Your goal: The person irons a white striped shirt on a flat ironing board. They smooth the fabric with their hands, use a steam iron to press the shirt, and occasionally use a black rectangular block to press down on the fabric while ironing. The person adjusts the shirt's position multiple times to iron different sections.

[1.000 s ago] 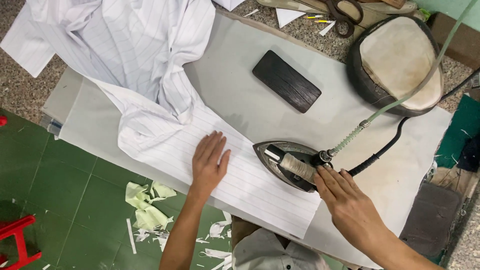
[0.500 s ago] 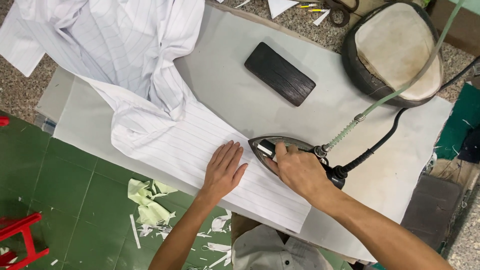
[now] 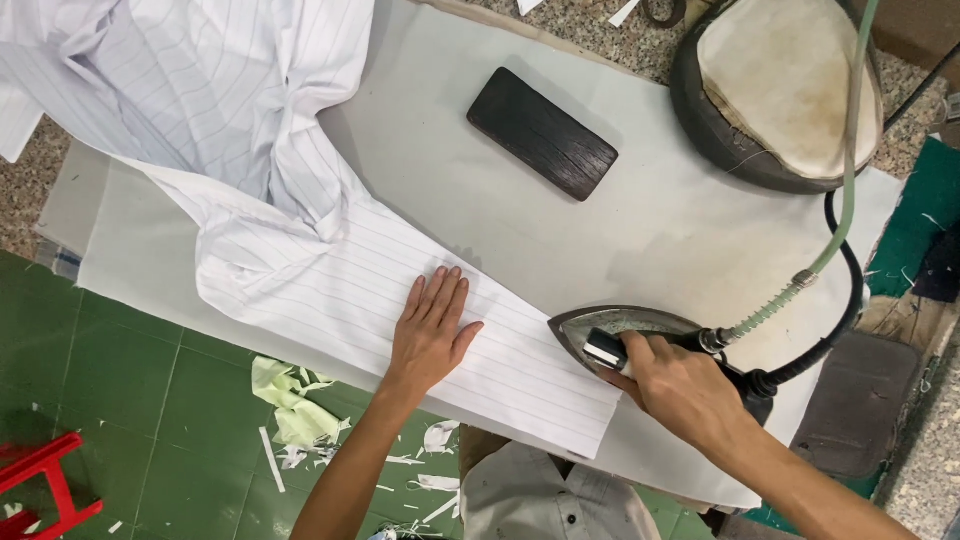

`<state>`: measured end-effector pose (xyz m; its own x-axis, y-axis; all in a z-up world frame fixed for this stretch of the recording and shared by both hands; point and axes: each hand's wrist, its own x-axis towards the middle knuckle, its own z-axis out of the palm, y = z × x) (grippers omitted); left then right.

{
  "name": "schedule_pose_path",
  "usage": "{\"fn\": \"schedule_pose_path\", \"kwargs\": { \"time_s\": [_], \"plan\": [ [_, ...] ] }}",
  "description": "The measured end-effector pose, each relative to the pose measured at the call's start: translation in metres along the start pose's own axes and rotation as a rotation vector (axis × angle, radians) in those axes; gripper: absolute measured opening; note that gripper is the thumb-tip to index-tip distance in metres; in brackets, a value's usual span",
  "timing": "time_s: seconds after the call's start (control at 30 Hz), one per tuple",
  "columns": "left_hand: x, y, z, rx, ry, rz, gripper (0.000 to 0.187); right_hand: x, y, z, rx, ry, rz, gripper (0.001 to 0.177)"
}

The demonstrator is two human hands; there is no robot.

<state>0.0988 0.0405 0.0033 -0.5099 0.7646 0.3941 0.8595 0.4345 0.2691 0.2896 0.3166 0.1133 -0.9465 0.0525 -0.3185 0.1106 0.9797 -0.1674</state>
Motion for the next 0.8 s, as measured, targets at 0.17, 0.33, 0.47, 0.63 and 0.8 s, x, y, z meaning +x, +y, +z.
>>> {"fn": "schedule_pose_path", "kwargs": {
  "time_s": [0.17,0.33,0.47,0.63,0.8],
  "plan": [
    [-0.006,-0.007,-0.006,0.003,0.009,-0.020,0.057,0.008,-0.004,0.000,-0.036,0.006,0.002,0.044],
    [-0.005,-0.010,-0.003,0.015,-0.013,-0.017,0.057,0.040,-0.025,-0.013,0.051,0.005,0.009,0.046],
    [0.002,-0.007,-0.003,0.010,-0.020,-0.006,0.056,0.063,-0.037,-0.023,0.108,-0.021,0.013,0.050],
    [0.000,0.002,0.009,-0.023,-0.053,-0.008,0.059,0.064,-0.038,-0.036,0.179,0.028,-0.010,0.048],
    [0.001,0.007,0.008,-0.020,-0.144,-0.087,0.061,0.056,-0.033,-0.037,0.172,-0.022,-0.016,0.049]
  ]
}}
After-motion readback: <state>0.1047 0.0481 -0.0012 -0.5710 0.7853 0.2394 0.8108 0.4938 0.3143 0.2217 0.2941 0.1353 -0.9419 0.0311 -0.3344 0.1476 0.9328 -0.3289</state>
